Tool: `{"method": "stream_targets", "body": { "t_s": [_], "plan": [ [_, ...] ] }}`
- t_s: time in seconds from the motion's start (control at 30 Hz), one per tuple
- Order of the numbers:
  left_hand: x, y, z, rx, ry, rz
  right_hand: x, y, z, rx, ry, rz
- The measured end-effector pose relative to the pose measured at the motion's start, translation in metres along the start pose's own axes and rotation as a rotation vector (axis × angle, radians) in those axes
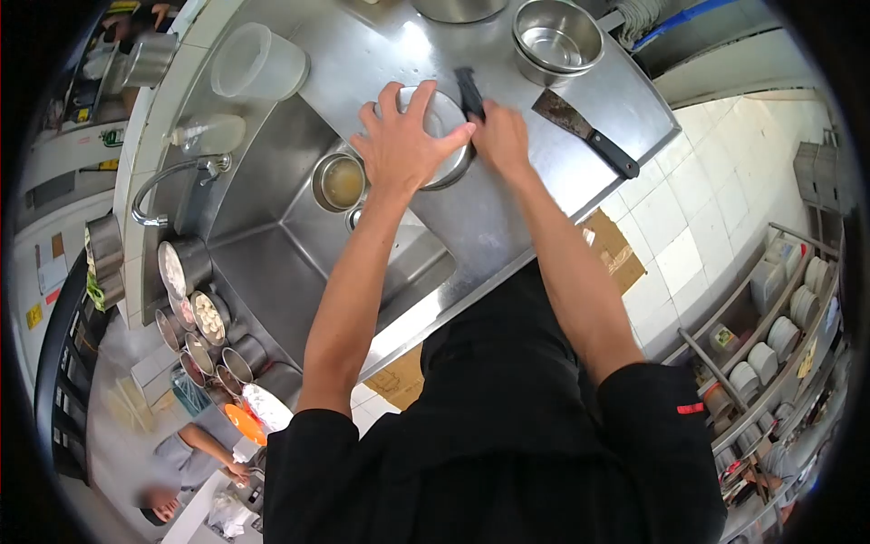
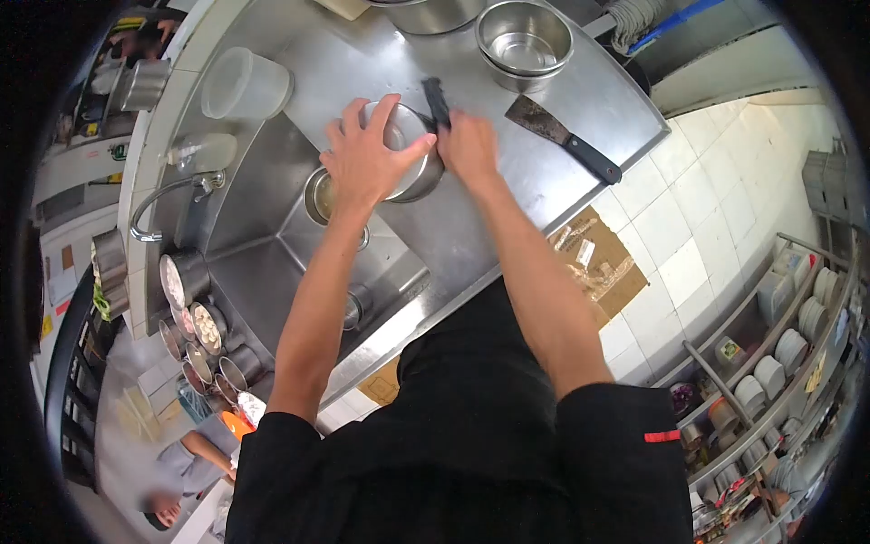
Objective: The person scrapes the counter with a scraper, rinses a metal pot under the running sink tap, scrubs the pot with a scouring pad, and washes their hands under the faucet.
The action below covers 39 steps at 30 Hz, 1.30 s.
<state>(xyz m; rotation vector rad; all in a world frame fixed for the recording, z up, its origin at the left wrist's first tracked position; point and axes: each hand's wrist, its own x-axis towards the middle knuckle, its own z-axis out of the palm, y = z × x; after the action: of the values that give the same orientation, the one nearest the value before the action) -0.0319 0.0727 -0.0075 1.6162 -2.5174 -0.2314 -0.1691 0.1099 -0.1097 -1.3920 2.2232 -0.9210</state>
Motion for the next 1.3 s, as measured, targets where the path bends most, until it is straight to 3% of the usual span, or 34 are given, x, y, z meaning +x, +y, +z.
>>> {"method": "stream_targets", "body": {
  "t_s": [0.17, 0.23, 0.3, 0.37, 0.47, 0.57, 0.6, 0.67, 0.73, 0.83, 0.9, 0.97, 1.0, 1.07, 1.2, 1.3],
  "plan": [
    [0.008, 0.0, 0.001, -0.035, -0.022, 0.005, -0.056, -0.006, -0.009, 0.001, -0.113, 0.198],
    [0.011, -0.001, 0.001, -0.036, -0.031, 0.001, -0.023, 0.01, 0.0, -0.051, -0.014, -0.019],
    [0.014, -0.002, -0.001, -0.031, -0.021, -0.022, 0.04, 0.02, -0.007, 0.058, -0.202, -0.246],
    [0.012, 0.0, -0.002, -0.037, -0.022, -0.054, 0.079, 0.007, -0.009, 0.07, -0.417, -0.242],
    [0.014, 0.002, -0.004, -0.042, -0.034, -0.109, 0.063, 0.002, -0.014, 0.017, -0.342, -0.264],
    [0.017, 0.006, -0.004, -0.049, -0.043, -0.171, -0.01, 0.013, -0.002, -0.023, -0.127, -0.036],
    [0.016, 0.008, -0.002, -0.05, -0.045, -0.171, -0.023, 0.008, -0.004, -0.024, -0.128, -0.034],
    [0.013, 0.013, -0.002, -0.036, -0.068, -0.221, -0.039, -0.01, -0.006, 0.03, -0.074, 0.162],
    [0.01, -0.001, -0.007, -0.071, -0.117, -0.215, -0.011, -0.008, -0.011, 0.025, -0.088, 0.131],
    [0.007, -0.009, -0.017, -0.099, -0.208, -0.219, 0.037, 0.003, -0.014, -0.067, -0.132, -0.147],
    [0.007, -0.014, -0.014, -0.072, -0.254, -0.212, 0.018, 0.005, -0.004, -0.053, -0.1, -0.122],
    [0.012, -0.018, 0.011, 0.07, 0.012, -0.039, -0.009, 0.006, -0.006, 0.013, -0.069, -0.026],
    [0.01, -0.015, 0.008, 0.065, 0.008, -0.047, -0.021, 0.003, -0.009, 0.007, -0.077, -0.027],
    [0.008, -0.006, -0.005, -0.068, -0.092, -0.009, -0.032, -0.003, -0.012, 0.026, -0.098, 0.186],
    [0.005, -0.009, 0.001, -0.019, -0.034, 0.002, 0.032, -0.006, -0.007, 0.0, -0.071, -0.001],
    [0.013, -0.01, -0.003, -0.042, -0.013, -0.049, -0.011, 0.006, 0.001, -0.005, -0.032, 0.004]
  ]
}}
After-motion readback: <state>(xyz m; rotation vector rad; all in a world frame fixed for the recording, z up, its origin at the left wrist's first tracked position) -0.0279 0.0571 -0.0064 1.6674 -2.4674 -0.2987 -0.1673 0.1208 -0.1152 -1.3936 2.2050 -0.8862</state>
